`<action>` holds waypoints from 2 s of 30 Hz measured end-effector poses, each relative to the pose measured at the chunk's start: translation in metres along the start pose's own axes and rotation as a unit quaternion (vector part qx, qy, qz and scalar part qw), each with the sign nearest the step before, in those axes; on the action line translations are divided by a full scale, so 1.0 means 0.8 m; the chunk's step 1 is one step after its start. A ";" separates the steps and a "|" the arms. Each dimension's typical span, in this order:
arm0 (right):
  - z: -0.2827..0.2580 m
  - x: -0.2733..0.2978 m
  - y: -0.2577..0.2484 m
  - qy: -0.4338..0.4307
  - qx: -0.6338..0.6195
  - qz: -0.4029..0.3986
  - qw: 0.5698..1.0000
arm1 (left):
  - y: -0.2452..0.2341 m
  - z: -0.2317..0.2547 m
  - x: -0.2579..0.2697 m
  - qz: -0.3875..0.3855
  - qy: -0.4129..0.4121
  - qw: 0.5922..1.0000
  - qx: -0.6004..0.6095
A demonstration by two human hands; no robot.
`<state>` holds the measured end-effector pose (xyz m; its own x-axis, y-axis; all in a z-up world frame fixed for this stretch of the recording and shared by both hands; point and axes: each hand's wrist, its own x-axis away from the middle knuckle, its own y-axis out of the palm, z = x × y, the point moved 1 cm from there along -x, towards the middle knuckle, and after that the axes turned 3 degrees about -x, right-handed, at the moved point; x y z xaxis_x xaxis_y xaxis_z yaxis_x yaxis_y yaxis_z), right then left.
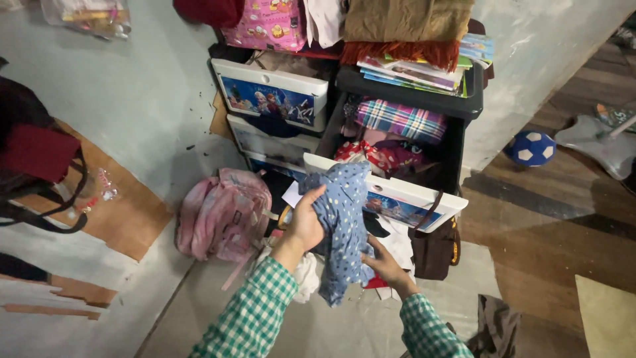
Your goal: Folding clothes and organizing them in a plastic drawer unit.
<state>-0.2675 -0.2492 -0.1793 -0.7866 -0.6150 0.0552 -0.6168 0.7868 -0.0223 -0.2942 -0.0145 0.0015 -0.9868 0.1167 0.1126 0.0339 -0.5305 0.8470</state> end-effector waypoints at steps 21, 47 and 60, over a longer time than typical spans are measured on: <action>0.247 -0.018 0.049 -0.048 0.065 0.206 0.975 | -0.041 -0.067 0.026 0.020 -0.020 0.999 -0.034; 0.192 0.099 0.228 0.016 -0.747 0.193 0.636 | -0.020 -0.087 0.120 0.030 0.219 0.974 0.053; 0.244 0.089 0.108 0.164 -0.682 0.233 0.673 | -0.198 -0.027 0.123 0.077 0.245 0.965 0.043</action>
<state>-0.3826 -0.2353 -0.3719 -0.6990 -0.4159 0.5818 0.4720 0.3428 0.8122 -0.4002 0.0627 -0.1327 -0.9248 -0.3805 -0.0011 0.1781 -0.4353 0.8825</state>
